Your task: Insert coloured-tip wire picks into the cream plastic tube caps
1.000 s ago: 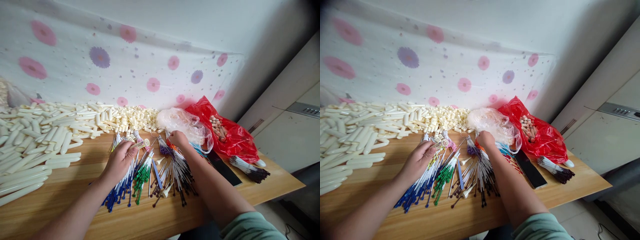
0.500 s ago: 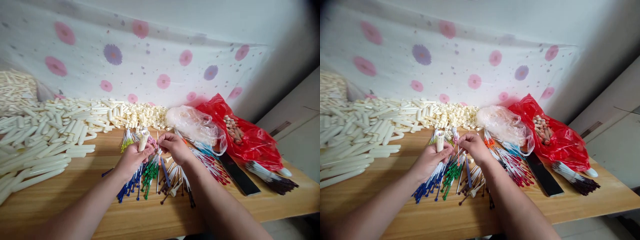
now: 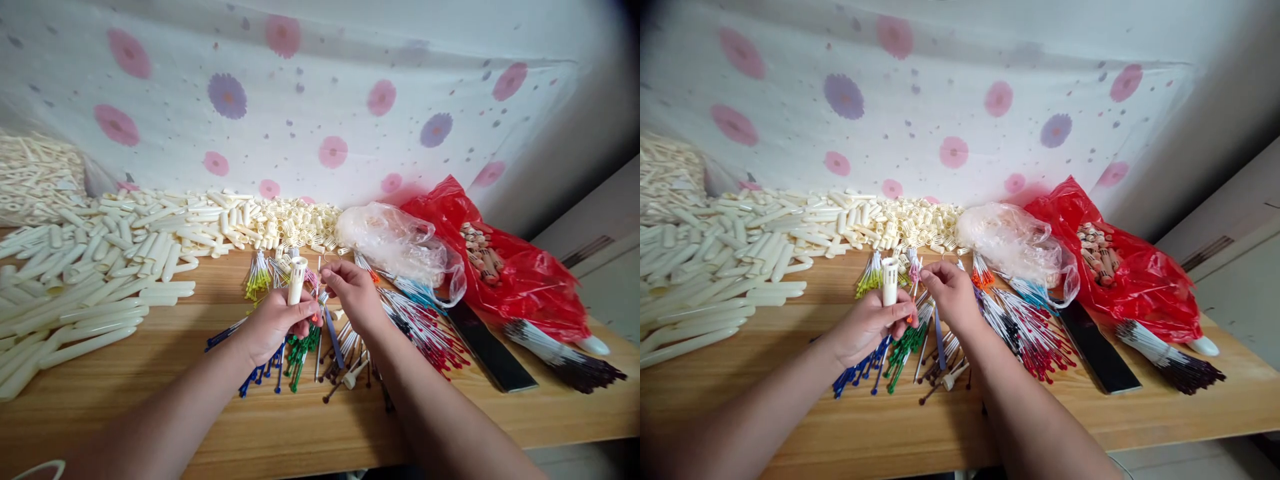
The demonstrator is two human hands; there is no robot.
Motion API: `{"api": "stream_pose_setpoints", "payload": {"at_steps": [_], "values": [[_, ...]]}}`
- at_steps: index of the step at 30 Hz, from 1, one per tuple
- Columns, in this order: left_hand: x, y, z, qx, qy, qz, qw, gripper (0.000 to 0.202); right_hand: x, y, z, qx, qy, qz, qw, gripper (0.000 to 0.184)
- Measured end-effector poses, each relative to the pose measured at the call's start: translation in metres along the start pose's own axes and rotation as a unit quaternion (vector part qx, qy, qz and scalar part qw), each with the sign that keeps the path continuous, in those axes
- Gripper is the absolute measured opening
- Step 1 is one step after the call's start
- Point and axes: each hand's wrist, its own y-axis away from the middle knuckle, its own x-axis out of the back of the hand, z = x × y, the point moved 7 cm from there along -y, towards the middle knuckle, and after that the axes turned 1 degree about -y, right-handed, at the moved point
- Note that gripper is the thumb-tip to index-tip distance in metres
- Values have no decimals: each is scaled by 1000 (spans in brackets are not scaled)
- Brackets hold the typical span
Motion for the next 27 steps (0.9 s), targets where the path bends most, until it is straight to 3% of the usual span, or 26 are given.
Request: {"api": "stream_pose_setpoints", "payload": {"at_steps": [3, 6, 10, 14, 16, 18, 20, 23, 25, 27], "values": [[5, -1, -1, 8, 57, 20, 998, 24, 1, 11, -30, 174, 129, -24, 976, 9], [14, -3, -2, 3, 117, 60, 991, 22, -13, 27, -47, 312, 232, -105, 915, 12], [22, -5, -6, -1, 184, 98, 978, 21, -28, 38, -43, 393, 352, -123, 841, 22], [18, -2, -9, 9, 217, 85, 972, 21, -32, 45, -40, 449, 381, -82, 804, 24], [14, -1, -7, 4, 210, 62, 976, 22, -30, 48, -42, 460, 370, -70, 804, 25], [11, -1, 0, -29, 148, 35, 988, 23, -22, 50, -50, 460, 332, -45, 822, 27], [11, -1, 10, -85, 31, 28, 995, 23, -8, 52, -64, 446, 270, 20, 853, 30], [13, 1, 25, -166, -146, 58, 973, 22, 23, 61, -86, 413, 124, 156, 889, 27], [13, 3, 32, -206, -210, 76, 953, 18, 35, 73, -100, 425, 37, 198, 883, 21], [12, 4, 37, -235, -251, 79, 936, 14, 36, 86, -115, 462, 18, 182, 868, 17]]}}
